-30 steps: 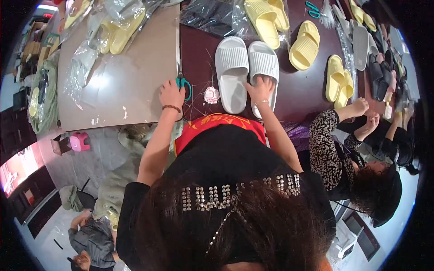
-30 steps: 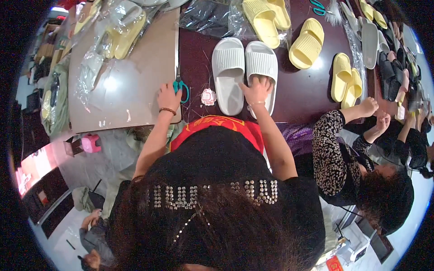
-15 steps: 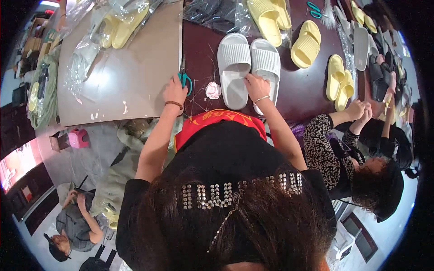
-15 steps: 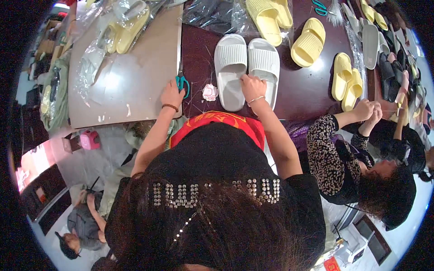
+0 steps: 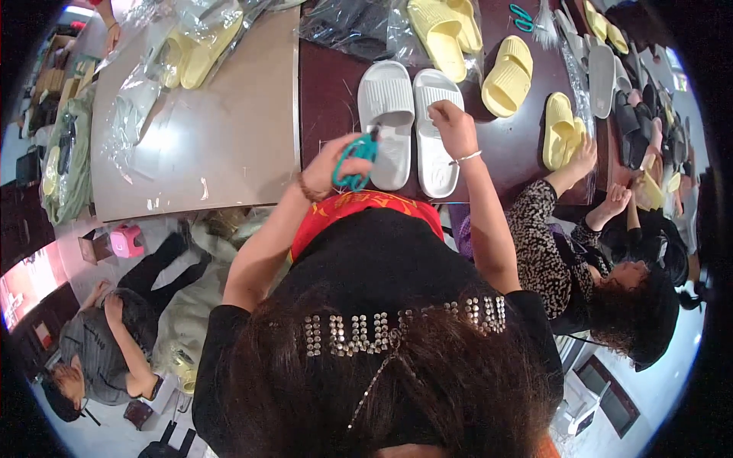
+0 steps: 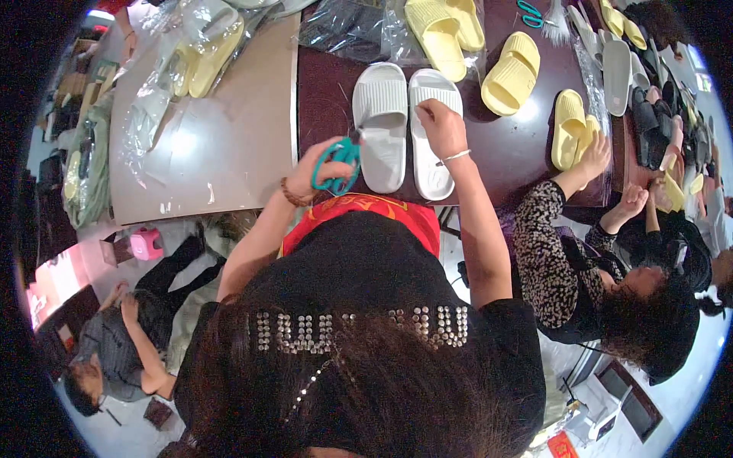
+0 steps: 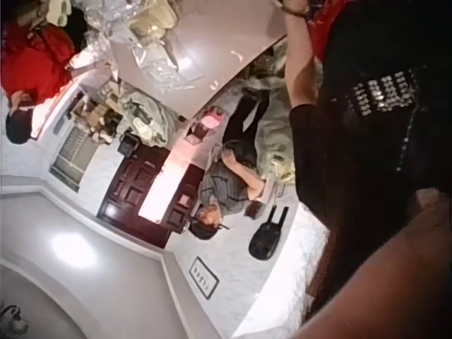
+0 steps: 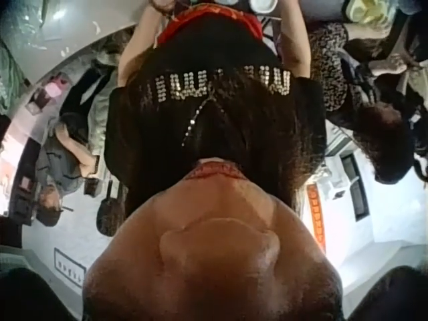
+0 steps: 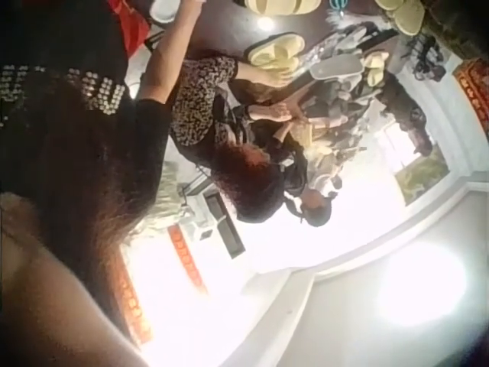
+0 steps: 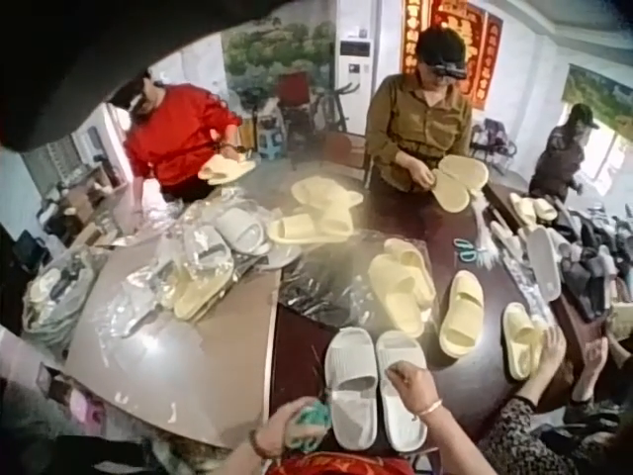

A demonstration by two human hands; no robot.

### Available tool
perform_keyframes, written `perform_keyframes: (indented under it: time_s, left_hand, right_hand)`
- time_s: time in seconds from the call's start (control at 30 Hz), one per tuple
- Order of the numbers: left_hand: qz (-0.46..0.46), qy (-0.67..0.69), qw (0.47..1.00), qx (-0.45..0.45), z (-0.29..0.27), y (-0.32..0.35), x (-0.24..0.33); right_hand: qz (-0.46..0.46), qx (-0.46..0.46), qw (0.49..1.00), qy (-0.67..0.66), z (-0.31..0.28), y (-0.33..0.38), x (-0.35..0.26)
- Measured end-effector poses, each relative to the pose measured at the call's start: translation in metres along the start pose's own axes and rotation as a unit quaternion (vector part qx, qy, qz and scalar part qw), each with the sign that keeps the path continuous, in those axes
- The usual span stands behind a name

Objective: Trimming excess material from slippers and inspecting them for quality.

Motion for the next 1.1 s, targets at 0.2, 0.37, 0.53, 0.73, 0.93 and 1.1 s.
perform_keyframes:
  time_s: [0.2, 0.37, 0.53, 0.73, 0.93, 1.1]
  left_hand:
    - [-0.047, -0.040, 0.993, -0.104, 0.011, -0.037, -0.016]
    - [-0.075, -0.001, 0.988, -0.134, 0.025, -0.065, -0.011]
    - [-0.077, 0.033, 0.994, -0.076, 0.030, -0.068, 0.002]
    - [0.008, -0.044, 0.997, -0.067, 0.013, -0.067, 0.009]
    - [0.082, 0.003, 0.990, 0.117, -0.058, -0.042, 0.032]
    - [0.025, -0.445, 0.827, 0.342, -0.153, -0.030, -0.006]
  right_hand:
    - [-0.018, 0.019, 0.999, 0.028, -0.007, 0.008, -0.006]
    - [-0.038, 0.029, 0.998, 0.034, -0.007, 0.014, -0.006]
    - [-0.018, 0.035, 0.999, 0.032, -0.008, 0.019, -0.005]
    - [-0.025, 0.016, 0.999, 0.022, -0.006, 0.025, -0.003]
    - [-0.073, -0.130, 0.986, -0.076, 0.027, 0.059, -0.041]
    - [-0.294, -0.309, 0.871, -0.243, 0.092, 0.076, -0.136]
Point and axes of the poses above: each hand's wrist, its own y-axis away from the middle knuckle, its own z-axis out of the palm, x = y × z, the point moved 4 cm from there along -y, towards the middle knuckle, and after that the axes turned 2 degrees about -x, right-handed, at the moved point
